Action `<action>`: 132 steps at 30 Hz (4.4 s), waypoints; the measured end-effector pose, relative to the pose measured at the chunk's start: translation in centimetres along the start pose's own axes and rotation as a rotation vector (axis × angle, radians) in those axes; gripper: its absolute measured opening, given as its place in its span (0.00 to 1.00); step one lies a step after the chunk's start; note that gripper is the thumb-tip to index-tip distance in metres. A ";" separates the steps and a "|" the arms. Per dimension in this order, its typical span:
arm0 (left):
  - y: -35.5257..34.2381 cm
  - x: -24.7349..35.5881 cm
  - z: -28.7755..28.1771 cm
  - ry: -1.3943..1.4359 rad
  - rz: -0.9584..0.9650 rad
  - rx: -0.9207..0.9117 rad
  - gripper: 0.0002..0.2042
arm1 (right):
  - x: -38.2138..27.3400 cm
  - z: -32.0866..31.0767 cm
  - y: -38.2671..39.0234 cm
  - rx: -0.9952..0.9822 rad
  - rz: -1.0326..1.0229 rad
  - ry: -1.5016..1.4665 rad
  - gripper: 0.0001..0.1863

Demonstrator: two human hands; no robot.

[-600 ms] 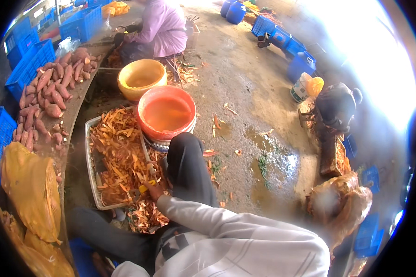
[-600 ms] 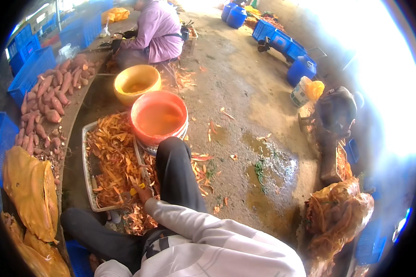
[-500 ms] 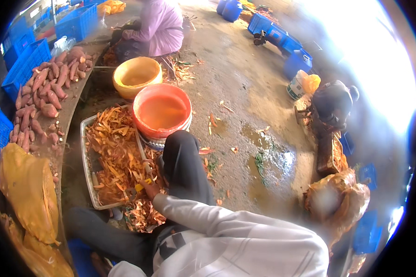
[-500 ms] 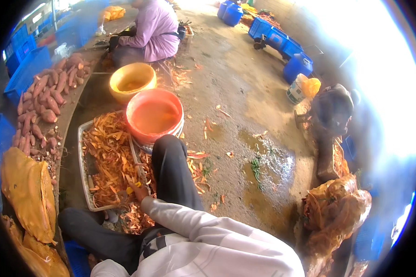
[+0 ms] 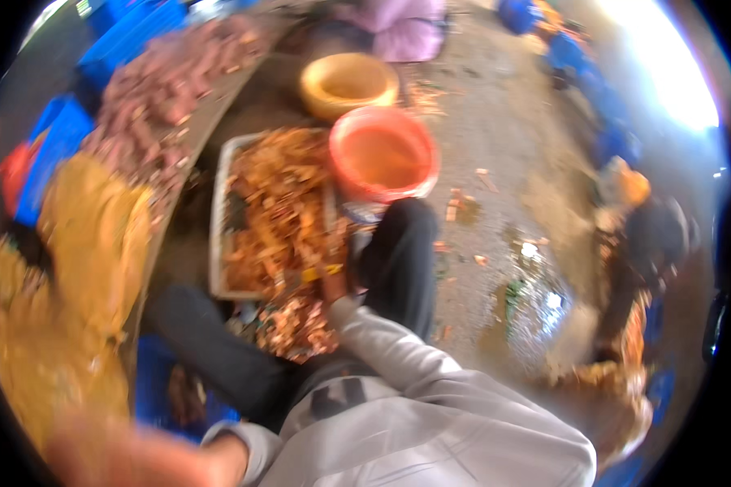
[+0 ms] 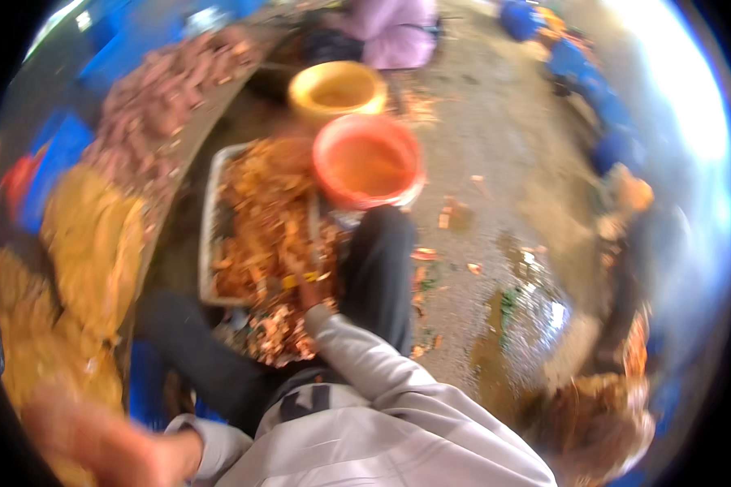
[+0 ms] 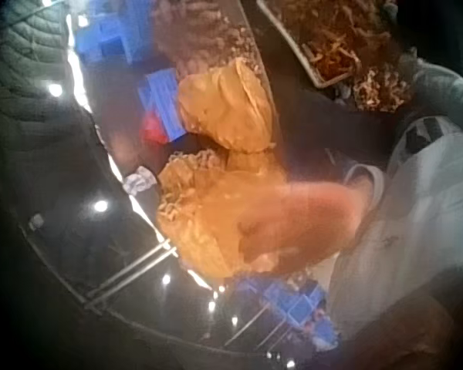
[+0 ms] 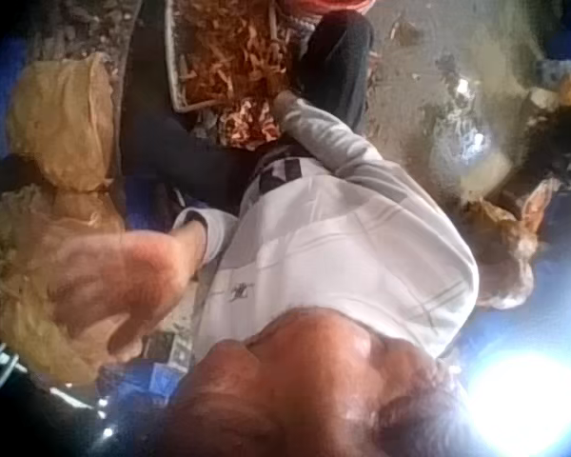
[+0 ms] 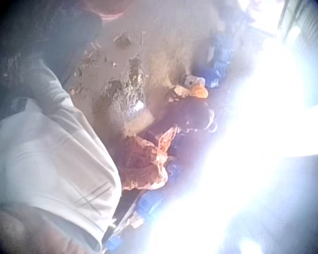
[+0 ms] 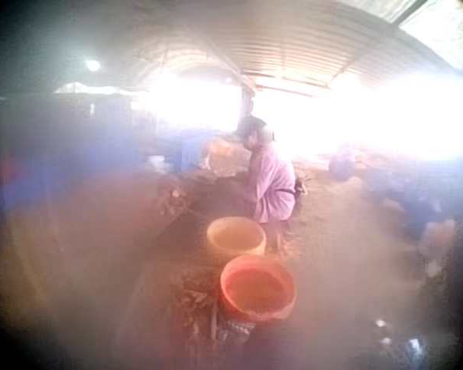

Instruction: The person sits on the ground and peels sweet potatoes using a yellow peeler. They hold each potato in one hand and remove the skin with the other, placing the peels into a metal tray. The peeled potatoes are dropped into a red bucket.

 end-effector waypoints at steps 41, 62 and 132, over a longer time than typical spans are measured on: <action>1.2 -13.3 -25.8 -0.605 -0.931 0.433 0.08 | -20.4 12.2 1.8 -0.302 -0.449 0.353 0.11; -16.2 -33.4 -58.2 -2.056 -0.853 -0.018 0.24 | -23.4 14.9 -1.2 0.009 -0.303 0.338 0.16; 24.9 -11.8 -23.6 -0.181 -1.277 0.522 0.23 | -9.4 4.7 -0.1 -0.313 -0.004 0.205 0.20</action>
Point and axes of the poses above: each hand's wrist, its own y-axis away from the middle knuckle, its own z-axis out of the palm, x = y × z, the point moved 4 cm from there along -y, towards the middle knuckle, and after that the axes turned 4 degrees about z, right-handed, at the moved point
